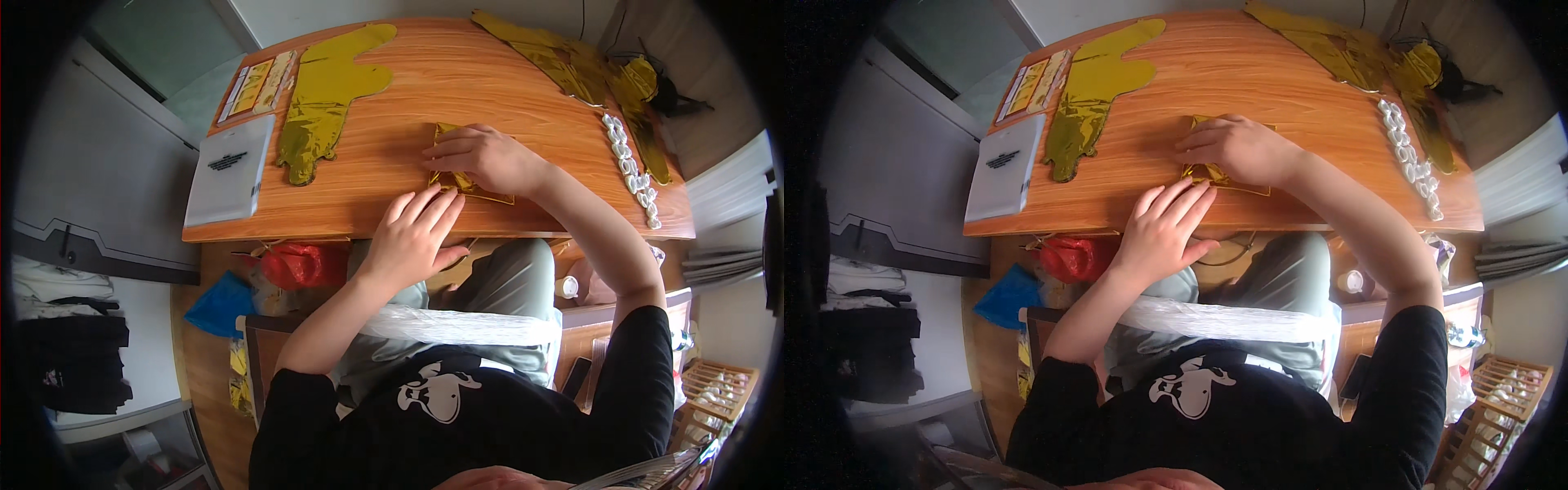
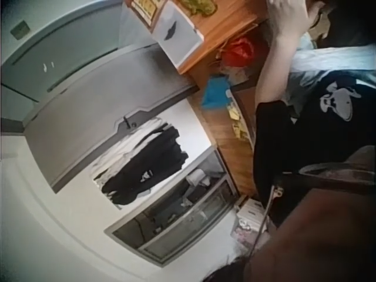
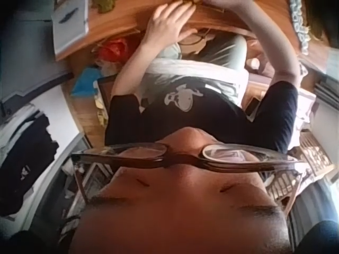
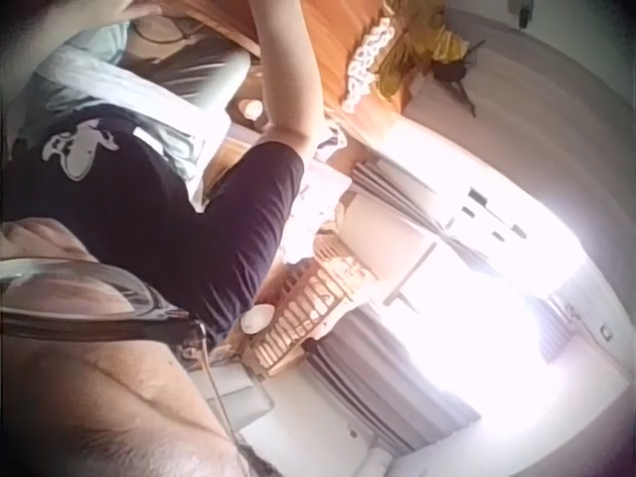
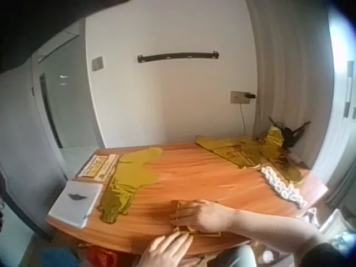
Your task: Folding gold-colored foil items and placing them onto cardboard backings for packaging.
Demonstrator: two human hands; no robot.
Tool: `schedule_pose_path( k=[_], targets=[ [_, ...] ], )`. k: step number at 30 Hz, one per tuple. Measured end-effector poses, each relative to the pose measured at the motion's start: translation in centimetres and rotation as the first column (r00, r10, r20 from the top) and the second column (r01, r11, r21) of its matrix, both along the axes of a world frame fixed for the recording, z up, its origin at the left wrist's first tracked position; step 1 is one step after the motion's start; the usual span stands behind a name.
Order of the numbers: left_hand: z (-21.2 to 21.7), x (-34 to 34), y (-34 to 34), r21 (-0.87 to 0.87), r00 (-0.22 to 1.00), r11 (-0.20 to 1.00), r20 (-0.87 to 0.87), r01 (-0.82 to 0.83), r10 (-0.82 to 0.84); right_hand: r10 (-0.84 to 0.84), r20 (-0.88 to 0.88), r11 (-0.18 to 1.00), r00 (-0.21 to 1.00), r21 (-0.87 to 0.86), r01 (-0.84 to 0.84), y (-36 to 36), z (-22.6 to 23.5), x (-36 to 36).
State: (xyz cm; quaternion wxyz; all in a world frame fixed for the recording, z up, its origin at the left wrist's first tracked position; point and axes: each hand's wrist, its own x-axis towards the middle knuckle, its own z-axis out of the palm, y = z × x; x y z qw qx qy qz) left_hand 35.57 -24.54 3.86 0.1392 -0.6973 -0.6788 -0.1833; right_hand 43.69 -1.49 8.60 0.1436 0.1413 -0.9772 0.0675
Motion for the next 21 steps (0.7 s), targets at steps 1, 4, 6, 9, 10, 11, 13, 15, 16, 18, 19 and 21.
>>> schedule_pose_path(
  k=[1, 4, 6, 9, 10, 11, 13, 15, 16, 18, 19, 21],
  targets=[
    [0.1, 0.2, -0.1, -0.010, 1.000, 1.000, 0.016, -0.004, 0.004, 0.029, 0.014, 0.999, 0.999, -0.025, -0.029, 0.1, -0.3, 0.0],
    [-0.2, 0.4, -0.3, -0.025, 0.999, 1.000, 0.031, -0.013, 0.014, 0.077, 0.005, 0.993, 0.997, -0.090, -0.077, 0.5, -0.9, 0.0],
    [-0.2, 0.3, -0.3, -0.034, 1.000, 0.999, 0.028, -0.012, 0.013, 0.094, -0.019, 0.987, 0.995, -0.128, -0.096, 0.7, -1.1, -0.1],
    [-0.3, 0.6, -0.4, -0.042, 0.999, 0.999, 0.009, -0.034, 0.034, 0.133, -0.034, 0.984, 0.991, -0.115, -0.136, 0.9, -1.1, -0.1],
    [-0.4, 0.7, -0.4, -0.041, 0.998, 0.998, -0.008, -0.056, 0.055, 0.125, -0.034, 0.982, 0.992, -0.140, -0.128, 0.8, -1.1, -0.1],
    [-0.5, 0.9, -0.4, -0.042, 0.998, 0.998, -0.007, -0.056, 0.055, 0.117, -0.034, 0.979, 0.993, -0.165, -0.121, 0.8, -1.2, -0.1],
    [-0.7, 1.0, -0.5, -0.027, 0.995, 0.996, -0.062, -0.081, 0.079, 0.116, -0.044, 0.979, 0.992, -0.165, -0.122, 0.9, -1.6, -0.1],
    [-0.6, 1.0, -0.4, -0.023, 0.995, 0.996, -0.064, -0.084, 0.082, 0.115, -0.055, 0.978, 0.992, -0.166, -0.123, 0.9, -1.8, -0.1],
    [-0.6, 1.0, -0.4, -0.017, 0.994, 0.996, -0.064, -0.085, 0.084, 0.110, -0.060, 0.979, 0.992, -0.164, -0.118, 0.8, -1.7, 0.0],
    [-0.4, 1.0, -0.2, -0.009, 0.996, 0.997, -0.043, -0.080, 0.079, 0.102, -0.064, 0.981, 0.993, -0.161, -0.111, 0.9, -1.8, 0.0],
    [-0.2, 1.1, -0.2, -0.002, 0.997, 0.997, -0.024, -0.078, 0.078, 0.109, -0.072, 0.980, 0.991, -0.161, -0.120, 0.9, -1.9, -0.1],
    [0.1, 0.9, 0.0, -0.003, 0.998, 0.998, -0.022, -0.064, 0.064, 0.116, -0.081, 0.979, 0.990, -0.159, -0.128, 1.0, -2.0, -0.1]
  ],
)
